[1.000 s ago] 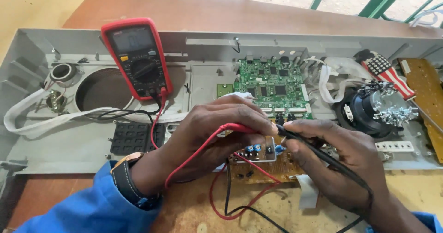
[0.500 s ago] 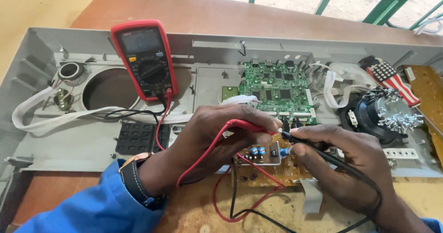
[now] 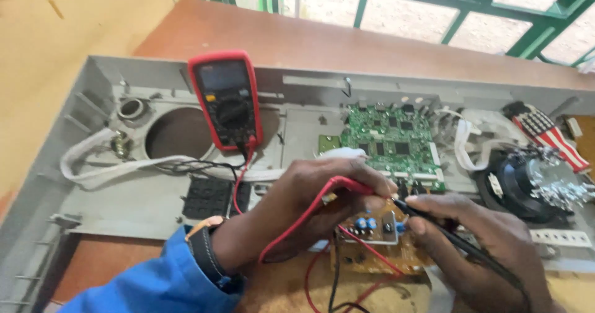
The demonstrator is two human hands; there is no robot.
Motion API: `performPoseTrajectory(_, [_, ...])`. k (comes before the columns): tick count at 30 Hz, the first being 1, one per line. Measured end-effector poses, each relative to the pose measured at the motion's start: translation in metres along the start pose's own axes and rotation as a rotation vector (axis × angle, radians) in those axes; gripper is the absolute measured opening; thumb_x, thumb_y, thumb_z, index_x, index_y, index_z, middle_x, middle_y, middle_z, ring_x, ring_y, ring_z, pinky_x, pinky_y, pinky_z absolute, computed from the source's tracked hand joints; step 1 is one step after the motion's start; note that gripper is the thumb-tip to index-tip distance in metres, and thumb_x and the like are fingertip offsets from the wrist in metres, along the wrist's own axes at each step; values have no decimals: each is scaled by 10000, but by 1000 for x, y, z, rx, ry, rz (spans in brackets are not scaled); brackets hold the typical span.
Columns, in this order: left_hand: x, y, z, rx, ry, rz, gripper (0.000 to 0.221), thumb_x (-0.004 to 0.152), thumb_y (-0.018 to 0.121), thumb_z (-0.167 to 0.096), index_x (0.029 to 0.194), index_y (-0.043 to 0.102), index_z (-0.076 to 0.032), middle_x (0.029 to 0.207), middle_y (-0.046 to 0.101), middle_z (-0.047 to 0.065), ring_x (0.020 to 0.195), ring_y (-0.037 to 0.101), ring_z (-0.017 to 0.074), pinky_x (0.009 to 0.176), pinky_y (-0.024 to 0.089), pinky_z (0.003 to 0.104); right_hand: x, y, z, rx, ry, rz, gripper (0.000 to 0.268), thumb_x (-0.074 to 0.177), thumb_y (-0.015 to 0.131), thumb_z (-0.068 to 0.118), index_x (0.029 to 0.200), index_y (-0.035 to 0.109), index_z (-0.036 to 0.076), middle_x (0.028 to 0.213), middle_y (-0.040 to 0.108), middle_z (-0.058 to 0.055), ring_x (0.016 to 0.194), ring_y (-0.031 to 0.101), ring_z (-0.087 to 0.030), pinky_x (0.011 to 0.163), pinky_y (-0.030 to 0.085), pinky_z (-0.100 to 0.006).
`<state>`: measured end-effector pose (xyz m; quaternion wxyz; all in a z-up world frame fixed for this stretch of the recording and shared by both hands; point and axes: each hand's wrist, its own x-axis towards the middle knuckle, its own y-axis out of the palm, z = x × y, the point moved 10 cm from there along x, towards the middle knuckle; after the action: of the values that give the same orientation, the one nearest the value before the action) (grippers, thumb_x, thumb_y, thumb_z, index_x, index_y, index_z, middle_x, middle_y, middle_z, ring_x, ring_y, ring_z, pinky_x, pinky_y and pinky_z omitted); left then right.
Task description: Measuring voltage on a circuit board using a multimeter and adjusting components with a screwdriver.
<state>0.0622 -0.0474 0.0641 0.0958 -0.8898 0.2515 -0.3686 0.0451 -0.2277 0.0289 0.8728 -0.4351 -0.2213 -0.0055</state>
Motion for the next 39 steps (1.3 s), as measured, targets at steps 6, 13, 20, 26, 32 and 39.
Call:
performPoseTrajectory(6, [-4,-1,3,-17,-11,6,149,1064,571,-193,1136,643,-84,1107,742,76,1018,765,240,918,626,343,2,6,-12,9,295,72,299,762,785,302,1041,886,262,997,926,50,932,859,-45,772,628,-295])
performPoseTrajectory(13, [-2,-1,0,-17,-54,10,146,1055,572,-195,1101,651,-82,1074,741,78,993,753,221,880,600,322,3,2,4,-9,247,39,285,751,802,265,1026,871,236,894,913,12,768,864,-60,657,611,-299])
performPoseTrajectory(20, [-2,-4,2,33,-61,-62,164,1048,554,-192,1090,663,-77,1054,747,59,923,749,187,813,594,297,-9,3,-36,-33,405,19,321,753,798,332,1062,854,264,1041,870,65,933,775,-63,857,526,-263])
performPoseTrajectory(26, [1,-12,1,65,-83,-134,203,1011,595,-253,1041,678,-70,971,759,57,838,737,153,705,597,266,-1,-7,-23,-32,252,-61,258,735,842,317,978,859,234,984,849,38,861,770,-75,786,531,-248])
performPoseTrajectory(32, [0,-11,13,160,-93,-144,154,1009,579,-208,947,637,-81,824,686,10,658,619,107,619,549,263,2,-1,-33,81,178,4,236,845,718,283,1018,832,169,1042,829,9,944,755,-129,876,550,-280])
performPoseTrajectory(39, [-1,-1,22,122,-143,-22,78,979,607,-133,911,588,-100,734,601,0,583,515,123,574,461,290,-5,8,15,177,-88,107,291,906,619,299,1090,782,142,936,778,-16,804,763,-139,755,572,-283])
